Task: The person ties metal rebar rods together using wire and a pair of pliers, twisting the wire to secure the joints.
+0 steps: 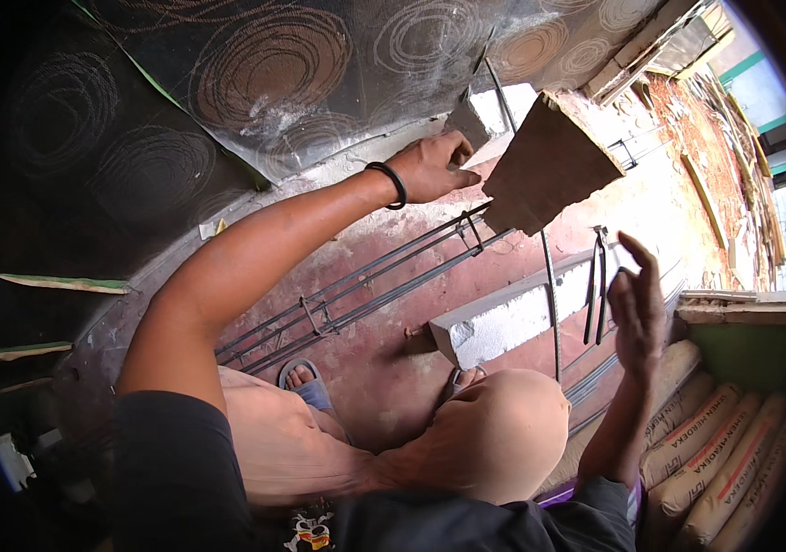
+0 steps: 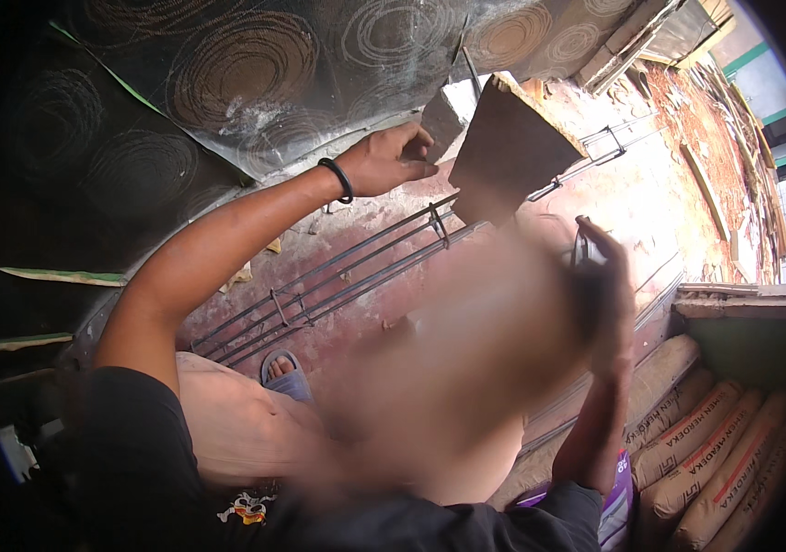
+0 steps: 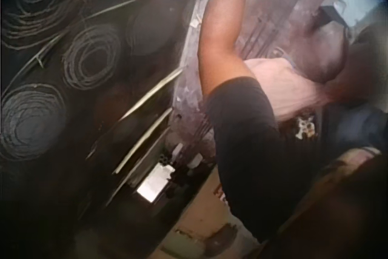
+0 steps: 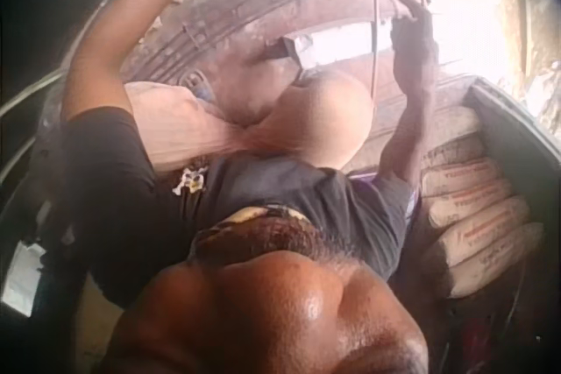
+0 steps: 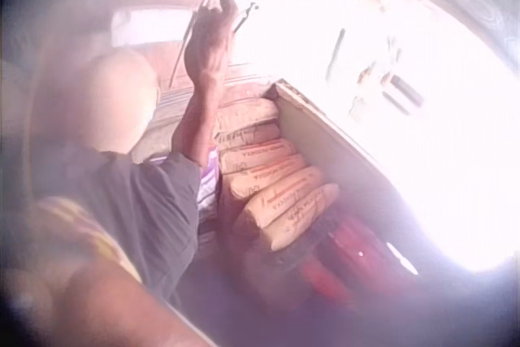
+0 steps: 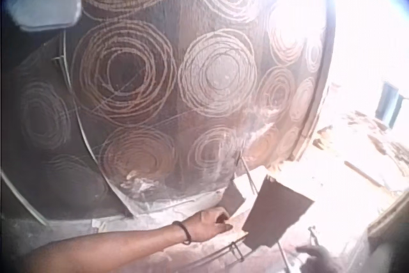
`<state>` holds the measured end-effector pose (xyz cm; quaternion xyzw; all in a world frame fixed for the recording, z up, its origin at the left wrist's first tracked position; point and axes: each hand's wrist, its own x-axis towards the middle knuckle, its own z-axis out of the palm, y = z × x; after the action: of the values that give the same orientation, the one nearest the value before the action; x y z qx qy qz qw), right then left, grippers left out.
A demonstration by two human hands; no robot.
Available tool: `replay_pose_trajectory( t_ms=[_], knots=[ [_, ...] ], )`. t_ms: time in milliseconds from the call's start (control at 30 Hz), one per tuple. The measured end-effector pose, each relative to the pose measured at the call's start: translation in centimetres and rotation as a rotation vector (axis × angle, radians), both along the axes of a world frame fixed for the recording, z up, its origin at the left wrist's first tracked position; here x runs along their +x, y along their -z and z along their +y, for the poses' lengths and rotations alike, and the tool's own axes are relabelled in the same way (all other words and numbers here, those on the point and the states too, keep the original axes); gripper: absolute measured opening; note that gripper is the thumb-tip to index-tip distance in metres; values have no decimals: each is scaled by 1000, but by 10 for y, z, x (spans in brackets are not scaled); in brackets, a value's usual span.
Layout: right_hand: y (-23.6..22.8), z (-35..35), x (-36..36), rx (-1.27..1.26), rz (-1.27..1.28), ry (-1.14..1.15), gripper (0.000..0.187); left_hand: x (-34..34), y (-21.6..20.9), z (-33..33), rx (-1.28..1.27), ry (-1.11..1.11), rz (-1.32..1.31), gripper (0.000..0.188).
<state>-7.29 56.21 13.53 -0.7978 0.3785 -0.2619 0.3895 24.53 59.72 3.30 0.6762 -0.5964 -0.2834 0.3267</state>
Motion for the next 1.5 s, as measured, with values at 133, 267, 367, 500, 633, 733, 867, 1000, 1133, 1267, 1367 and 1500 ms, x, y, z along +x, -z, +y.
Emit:
replay_pose_trajectory(
  t_ms=[133,267,367,500,633,733,867,1000,1133,1267,1367,1500],
  knots=[
    [17,33,74,-149,522,-247,31,31,56,25,239,-44,122,36],
    [85,-12,84,-228,761,-162,28,27,69,3,326,-7,219,36],
    [107,-13,95,-235,656,-243,30,23,83,0,291,28,278,35],
    [166,-32,92,-501,551,-97,21,9,105,-15,180,134,374,33],
    [186,-30,109,4,279,-20,24,8,120,-27,232,203,500,33],
    [183,-27,114,113,259,81,23,10,126,-34,278,273,634,29],
    [164,-14,111,444,225,36,26,22,138,-41,247,283,548,26],
    [144,-5,113,474,289,148,26,25,133,-42,282,292,632,26],
    [162,-17,115,-292,360,-80,22,29,134,-42,326,237,651,25],
    [157,-11,131,-305,457,-111,22,35,126,-32,355,138,694,27],
    [167,-22,128,-228,669,-47,18,28,102,-30,235,78,603,23],
    [165,-15,128,-335,486,-20,17,16,74,-23,64,32,418,19]
  ],
)
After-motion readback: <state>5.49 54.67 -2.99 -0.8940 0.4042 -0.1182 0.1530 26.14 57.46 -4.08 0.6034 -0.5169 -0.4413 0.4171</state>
